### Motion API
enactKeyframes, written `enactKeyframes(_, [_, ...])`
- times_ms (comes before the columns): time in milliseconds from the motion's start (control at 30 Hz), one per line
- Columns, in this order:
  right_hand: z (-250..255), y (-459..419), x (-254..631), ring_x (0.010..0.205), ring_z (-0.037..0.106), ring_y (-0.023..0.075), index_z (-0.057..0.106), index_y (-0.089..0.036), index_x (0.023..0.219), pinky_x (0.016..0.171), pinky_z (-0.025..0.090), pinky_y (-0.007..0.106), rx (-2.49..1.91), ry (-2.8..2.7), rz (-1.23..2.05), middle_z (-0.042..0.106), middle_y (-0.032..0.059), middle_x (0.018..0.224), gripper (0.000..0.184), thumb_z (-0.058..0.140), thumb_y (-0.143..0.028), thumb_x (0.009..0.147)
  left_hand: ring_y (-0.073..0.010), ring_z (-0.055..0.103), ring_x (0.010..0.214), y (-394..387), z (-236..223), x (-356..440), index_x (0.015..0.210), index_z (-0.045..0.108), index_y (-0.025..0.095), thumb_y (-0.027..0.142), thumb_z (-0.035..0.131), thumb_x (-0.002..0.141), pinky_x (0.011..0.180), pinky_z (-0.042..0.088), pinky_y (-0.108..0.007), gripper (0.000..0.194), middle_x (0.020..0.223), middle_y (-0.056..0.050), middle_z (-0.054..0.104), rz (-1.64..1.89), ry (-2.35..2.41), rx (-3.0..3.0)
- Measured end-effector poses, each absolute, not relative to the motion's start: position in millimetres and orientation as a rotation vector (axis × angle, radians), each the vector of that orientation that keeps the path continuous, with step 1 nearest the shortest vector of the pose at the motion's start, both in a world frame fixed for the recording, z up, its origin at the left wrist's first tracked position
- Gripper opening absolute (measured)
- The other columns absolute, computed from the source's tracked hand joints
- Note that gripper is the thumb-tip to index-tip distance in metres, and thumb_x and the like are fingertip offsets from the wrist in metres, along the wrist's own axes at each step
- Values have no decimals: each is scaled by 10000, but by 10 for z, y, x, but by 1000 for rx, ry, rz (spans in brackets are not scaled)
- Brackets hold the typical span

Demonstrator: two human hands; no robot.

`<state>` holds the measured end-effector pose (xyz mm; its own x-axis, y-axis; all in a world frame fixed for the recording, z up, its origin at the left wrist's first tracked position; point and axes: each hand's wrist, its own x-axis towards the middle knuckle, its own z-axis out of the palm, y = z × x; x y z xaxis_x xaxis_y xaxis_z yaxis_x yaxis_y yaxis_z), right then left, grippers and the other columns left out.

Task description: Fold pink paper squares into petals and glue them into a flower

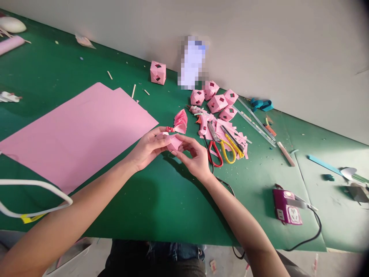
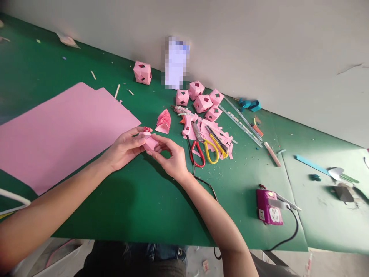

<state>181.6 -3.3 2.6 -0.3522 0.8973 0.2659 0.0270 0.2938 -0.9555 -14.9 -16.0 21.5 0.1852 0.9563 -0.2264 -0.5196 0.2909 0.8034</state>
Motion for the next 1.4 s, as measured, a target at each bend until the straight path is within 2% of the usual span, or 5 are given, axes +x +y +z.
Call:
enactKeyframes(300, [12,-23,1819,831,697,170,778,-319,1372,876,644,354,-896,-1710,1131,744,4,925,502,847,-501,910,-161,708,816,-155,190,-170,1092,762,211,336,993,720,741,566,-269,456,895,-8,745,1178,860,628])
enactKeyframes(467, [33,-20,1815,879,709,177,714,-289,1421,839,656,339,-884,-1523,1376,762,36,1038,626,858,-560,875,-156,704,790,-165,209,-170,1100,768,214,319,999,707,788,585,-290,468,880,-6,758,1183,877,684])
enactKeyframes(567, [48,-2,1814,910,725,191,736,-260,1330,837,658,346,-929,-1402,1525,772,48,1048,581,828,-614,879,-164,711,784,-165,228,-161,1096,763,204,305,999,690,774,584,-292,481,871,-9,766,1185,903,698])
enactKeyframes(800, [78,7,1768,774,693,164,741,-238,841,775,635,319,-969,-1263,1658,722,3,819,478,816,-711,835,-189,742,791,-174,240,-148,1098,732,195,294,1002,675,816,615,-346,512,829,3,752,1160,878,766])
enactKeyframes(1400, [121,-9,1759,752,701,170,741,-241,827,779,603,330,-966,-1213,1723,755,0,776,443,939,-627,737,-171,743,838,-186,209,-148,1123,710,191,323,1007,707,823,625,-317,529,886,-18,781,1156,878,792])
